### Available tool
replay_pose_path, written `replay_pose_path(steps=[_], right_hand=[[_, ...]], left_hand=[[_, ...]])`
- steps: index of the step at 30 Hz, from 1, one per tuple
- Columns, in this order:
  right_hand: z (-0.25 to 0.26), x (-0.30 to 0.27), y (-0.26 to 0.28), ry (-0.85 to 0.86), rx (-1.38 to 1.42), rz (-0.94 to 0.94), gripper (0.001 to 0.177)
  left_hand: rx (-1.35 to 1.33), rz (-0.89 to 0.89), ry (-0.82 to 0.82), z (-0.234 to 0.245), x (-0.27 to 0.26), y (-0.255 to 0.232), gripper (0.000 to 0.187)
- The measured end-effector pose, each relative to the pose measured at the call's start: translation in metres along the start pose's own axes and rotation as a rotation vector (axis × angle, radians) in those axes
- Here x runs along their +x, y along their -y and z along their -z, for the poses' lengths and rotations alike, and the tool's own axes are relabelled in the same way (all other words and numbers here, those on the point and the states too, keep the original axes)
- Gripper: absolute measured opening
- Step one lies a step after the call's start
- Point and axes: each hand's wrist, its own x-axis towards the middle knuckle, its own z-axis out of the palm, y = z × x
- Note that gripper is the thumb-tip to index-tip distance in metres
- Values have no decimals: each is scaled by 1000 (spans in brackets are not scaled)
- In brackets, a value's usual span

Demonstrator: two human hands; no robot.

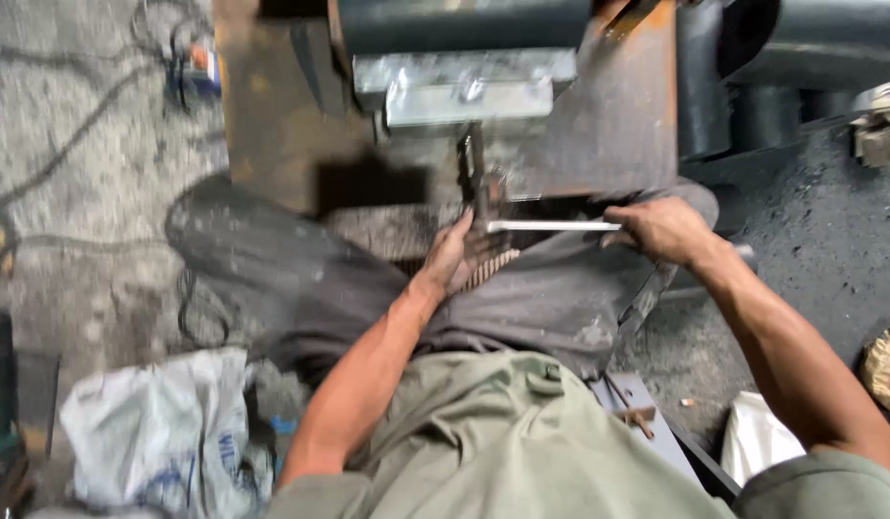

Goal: Drilling holes and assembling metal plates using a drill press, cordless drill, and wrenches in a manufacturing environment.

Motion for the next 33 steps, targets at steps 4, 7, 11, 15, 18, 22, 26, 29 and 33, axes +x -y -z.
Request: replay_pose_path(steps=[4, 7, 11, 15, 18, 22, 26, 29, 33], right_hand=[[18, -6, -1, -70, 52, -32, 49], [12, -18, 2, -158, 117, -23, 48], [22, -20, -10, -102, 155, 10, 43], [19, -36, -32, -123, 258, -91, 47], [-1, -38, -31, -171, 459, -49, 53], [-47, -22, -39, -469, 1324, -222, 45], [-71, -8, -30, -915, 1780, -26, 53], [-34, -13, -2, -1125, 1935, 232, 50], [-65, 16, 5, -1264, 2632, -18, 50]], left_hand=[[143, -10, -179, -31, 10, -11, 51], [543, -250, -108, 57, 62, 25, 49], [846, -332, -161, 11, 39, 8, 52], [1394, -238, -425, -34, 27, -17, 61], [1448, -149, -513, -20, 31, -15, 67], [1539, -187, -538, -30, 41, -22, 57], [1570, -85, -619, -33, 48, -24, 49], [1509, -50, -595, 3, 73, -18, 40], [1432, -142, -467, 19, 68, -10, 27]])
